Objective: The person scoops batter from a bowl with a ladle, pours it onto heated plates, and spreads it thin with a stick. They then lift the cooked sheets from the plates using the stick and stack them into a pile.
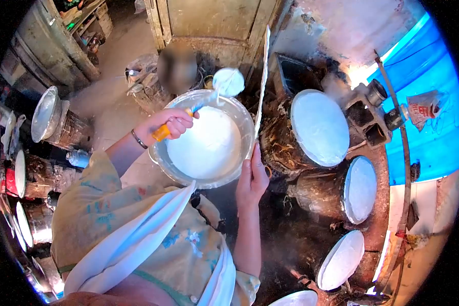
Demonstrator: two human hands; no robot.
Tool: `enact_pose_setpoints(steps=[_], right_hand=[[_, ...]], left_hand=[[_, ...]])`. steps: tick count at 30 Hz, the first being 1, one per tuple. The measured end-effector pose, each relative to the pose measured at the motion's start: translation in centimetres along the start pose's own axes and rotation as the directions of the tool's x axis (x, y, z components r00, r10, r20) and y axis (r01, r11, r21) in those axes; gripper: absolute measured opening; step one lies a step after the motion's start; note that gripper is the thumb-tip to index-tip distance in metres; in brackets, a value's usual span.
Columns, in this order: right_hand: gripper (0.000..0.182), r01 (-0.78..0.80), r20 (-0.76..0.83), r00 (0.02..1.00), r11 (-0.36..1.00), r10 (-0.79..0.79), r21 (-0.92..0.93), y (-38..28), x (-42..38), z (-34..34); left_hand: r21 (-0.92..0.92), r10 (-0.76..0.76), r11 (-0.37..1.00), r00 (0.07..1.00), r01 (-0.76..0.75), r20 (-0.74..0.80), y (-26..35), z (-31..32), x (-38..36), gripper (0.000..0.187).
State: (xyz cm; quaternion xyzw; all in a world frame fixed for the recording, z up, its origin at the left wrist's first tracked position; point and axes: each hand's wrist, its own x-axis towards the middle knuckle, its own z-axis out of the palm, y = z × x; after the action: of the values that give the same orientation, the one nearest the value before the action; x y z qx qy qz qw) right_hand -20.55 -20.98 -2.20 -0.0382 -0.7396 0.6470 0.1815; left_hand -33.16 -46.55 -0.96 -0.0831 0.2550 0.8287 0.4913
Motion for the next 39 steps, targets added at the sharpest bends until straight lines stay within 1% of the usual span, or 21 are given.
enact_pose_setpoints(steps=[1, 2, 4, 5, 7, 10, 13, 14, 16, 17, 18, 20, 22, 24, 26, 28, 30, 33, 36, 37, 39], right_hand=[[0.039, -0.005, -0.005, 1.000, 1.000, 0.005, -0.012, 1.7, -0.3, -0.3], [0.039, -0.017, -0.006, 1.000, 1.000, 0.017, -0.012, 2.2, -0.6, -0.4], [0.039, -0.174, -0.011, 0.985, 0.985, 0.174, 0.020, 2.8, -1.3, -0.5], [0.040, -0.213, -0.028, 0.976, 0.976, 0.214, 0.053, 3.3, -1.8, -0.6], [0.039, -0.229, -0.053, 0.972, 0.973, 0.230, 0.019, 3.8, -2.4, -0.6], [0.040, -0.324, -0.104, 0.940, 0.946, 0.325, 0.025, 5.5, -3.0, -0.8], [0.040, -0.319, -0.115, 0.936, 0.940, 0.333, 0.124, 7.0, -3.7, -0.8], [0.040, -0.321, -0.140, 0.931, 0.938, 0.339, 0.131, 7.4, -4.0, -0.5], [0.039, -0.168, -0.120, 0.979, 0.986, 0.164, -0.020, 7.9, -4.1, -0.3], [0.039, -0.216, -0.161, 0.966, 0.973, 0.201, -0.084, 7.9, -4.1, -0.3], [0.038, -0.162, -0.173, 0.976, 0.969, 0.130, -0.184, 8.7, -4.1, -0.4], [0.038, -0.196, -0.207, 0.969, 0.927, 0.134, -0.319, 9.1, -4.6, -1.4], [0.037, -0.260, -0.254, 0.956, 0.831, 0.149, -0.492, 9.5, -5.4, -2.6], [0.039, -0.274, -0.420, 0.905, 0.851, 0.071, -0.447, 10.7, -6.7, -4.1], [0.039, -0.309, -0.564, 0.826, 0.830, -0.008, -0.464, 10.5, -7.8, -6.6], [0.040, -0.362, -0.688, 0.717, 0.784, -0.112, -0.504, 9.8, -9.5, -9.8], [0.040, -0.430, -0.776, 0.607, 0.749, -0.173, -0.504, 8.6, -11.5, -12.9], [0.036, -0.484, -0.865, 0.348, 0.721, -0.362, -0.497, 7.4, -15.7, -17.6], [0.032, -0.602, -0.940, 0.058, 0.739, -0.337, -0.302, 5.2, -21.5, -20.6], [0.033, -0.602, -0.958, -0.073, 0.778, -0.277, -0.179, 4.5, -23.2, -21.1], [0.033, -0.595, -0.904, -0.231, 0.787, -0.359, -0.161, 5.6, -27.6, -21.6]], left_hand=[[-0.204, -0.099, 0.974, 0.995, 0.098, 0.005, -0.4, -1.3, 0.4, 0.018], [-0.210, -0.107, 0.972, 0.994, 0.105, -0.001, -0.7, -1.8, 0.6, 0.018], [-0.316, -0.184, 0.939, 0.975, 0.137, -0.125, -1.4, -2.4, 0.5, 0.022], [-0.316, -0.193, 0.938, 0.973, 0.145, -0.125, -1.7, -2.1, -0.1, 0.022], [-0.019, -0.020, 1.000, 0.998, 0.019, -0.064, -2.3, -0.3, -2.3, 0.023], [0.093, 0.047, 0.995, 0.997, -0.042, -0.055, -2.6, 1.2, -3.8, 0.027], [0.206, 0.072, 0.978, 0.989, -0.044, -0.130, -3.0, -2.5, -1.5, 0.031], [0.217, 0.050, 0.976, 0.991, -0.021, -0.126, -2.9, -4.0, -0.5, 0.031], [-0.049, -0.108, 0.994, 0.968, 0.100, -0.228, -2.6, -5.9, 1.4, 0.031], [-0.027, -0.152, 0.988, 0.966, 0.150, -0.210, -2.3, -5.4, 2.4, 0.031], [0.059, -0.192, 0.976, 0.957, 0.210, -0.218, -2.5, -4.7, 2.9, 0.031], [0.173, -0.287, 0.931, 0.937, 0.322, -0.199, -2.8, -2.3, 5.0, 0.031], [0.369, -0.310, 0.858, 0.933, 0.356, -0.179, -3.5, 1.3, 7.3, 0.031], [0.431, -0.426, 0.793, 0.898, 0.431, -0.114, -4.4, 4.4, 10.9, 0.031], [0.620, -0.485, 0.661, 0.871, 0.423, -0.078, -6.1, 8.2, 14.3, 0.032], [0.713, -0.619, 0.540, 0.785, 0.448, -0.024, -8.9, 12.6, 17.8, 0.033], [0.834, -0.677, 0.378, 0.735, 0.403, -0.048, -12.7, 17.6, 19.9, 0.032], [0.918, -0.833, 0.212, 0.554, 0.334, -0.009, -20.0, 24.9, 22.0, 0.034], [0.965, -0.947, 0.078, 0.322, 0.252, -0.008, -28.8, 31.6, 22.7, 0.033], [0.974, -0.968, 0.034, 0.250, 0.225, -0.024, -31.8, 33.2, 22.6, 0.034], [0.986, -0.991, -0.023, 0.123, 0.164, -0.043, -38.4, 33.9, 21.9, 0.037]])
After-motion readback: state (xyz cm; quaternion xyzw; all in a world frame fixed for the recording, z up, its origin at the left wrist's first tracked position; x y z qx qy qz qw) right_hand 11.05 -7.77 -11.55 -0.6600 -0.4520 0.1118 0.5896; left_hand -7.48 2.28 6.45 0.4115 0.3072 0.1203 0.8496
